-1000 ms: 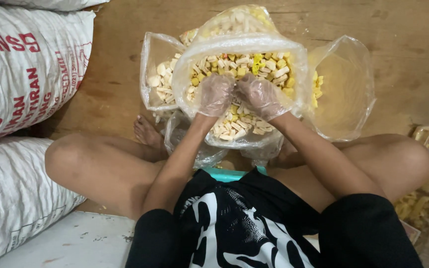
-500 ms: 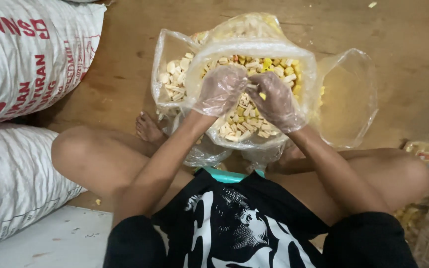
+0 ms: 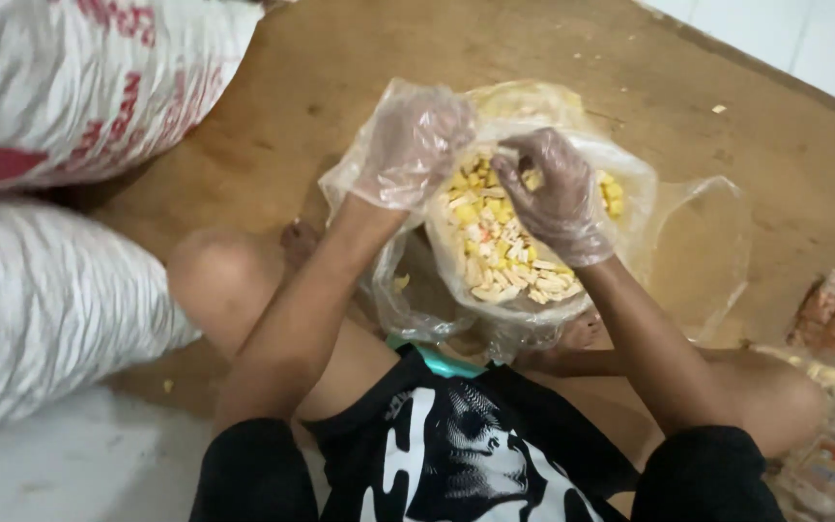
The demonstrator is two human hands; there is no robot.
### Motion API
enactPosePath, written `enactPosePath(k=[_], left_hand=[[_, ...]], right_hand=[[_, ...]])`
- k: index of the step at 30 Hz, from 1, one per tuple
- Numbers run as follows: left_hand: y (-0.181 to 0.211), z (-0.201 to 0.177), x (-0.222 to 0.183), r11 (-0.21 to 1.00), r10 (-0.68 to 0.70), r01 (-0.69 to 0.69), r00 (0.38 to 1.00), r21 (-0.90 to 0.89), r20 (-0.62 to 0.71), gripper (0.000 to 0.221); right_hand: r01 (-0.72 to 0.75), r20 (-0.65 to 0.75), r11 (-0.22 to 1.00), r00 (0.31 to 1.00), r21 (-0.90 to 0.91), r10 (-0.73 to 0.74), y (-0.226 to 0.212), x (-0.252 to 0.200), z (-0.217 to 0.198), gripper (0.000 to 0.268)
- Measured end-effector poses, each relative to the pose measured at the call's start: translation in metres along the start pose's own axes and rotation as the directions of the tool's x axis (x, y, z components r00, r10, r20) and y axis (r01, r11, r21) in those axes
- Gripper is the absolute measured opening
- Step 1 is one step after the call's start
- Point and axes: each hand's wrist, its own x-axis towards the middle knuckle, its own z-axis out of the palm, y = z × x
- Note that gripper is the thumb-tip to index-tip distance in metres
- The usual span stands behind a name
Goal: Mixing and sorting small cubed food items in a large plastic bag by hand
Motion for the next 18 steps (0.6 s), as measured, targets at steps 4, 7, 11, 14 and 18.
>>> enactPosePath(k=[4, 7, 11, 14, 18], left_hand=[[-0.015, -0.021, -0.014, 0.997, -0.069, 0.071, 0.996, 0.027, -0.058, 0.017], [-0.021, -0.013, -0.027, 0.993, -0.118, 0.119, 0.992, 0.022, -0.05, 0.016], [-0.022, -0.009, -0.016, 0.988, -0.148, 0.151, 0.987, 0.044, -0.065, 0.016], [-0.033, -0.012, -0.001, 0.984, -0.166, 0.169, 0.985, 0.052, -0.046, 0.015], [-0.033, -0.012, -0.01, 0.982, -0.176, 0.177, 0.984, 0.065, -0.029, 0.015]], right_hand=[[0.067, 0.042, 0.998, 0.997, 0.009, -0.067, -0.005, 0.021, 0.027, 0.012], [0.062, 0.052, 0.998, 0.997, 0.011, -0.062, -0.006, 0.021, 0.042, 0.011], [0.154, 0.199, 0.987, 0.967, 0.038, -0.158, -0.018, 0.032, 0.038, 0.056], [0.169, 0.186, 0.986, 0.969, -0.015, -0.163, -0.009, 0.026, 0.028, 0.065], [0.004, 0.185, 0.998, 0.983, 0.056, -0.015, 0.003, 0.007, 0.003, 0.035]])
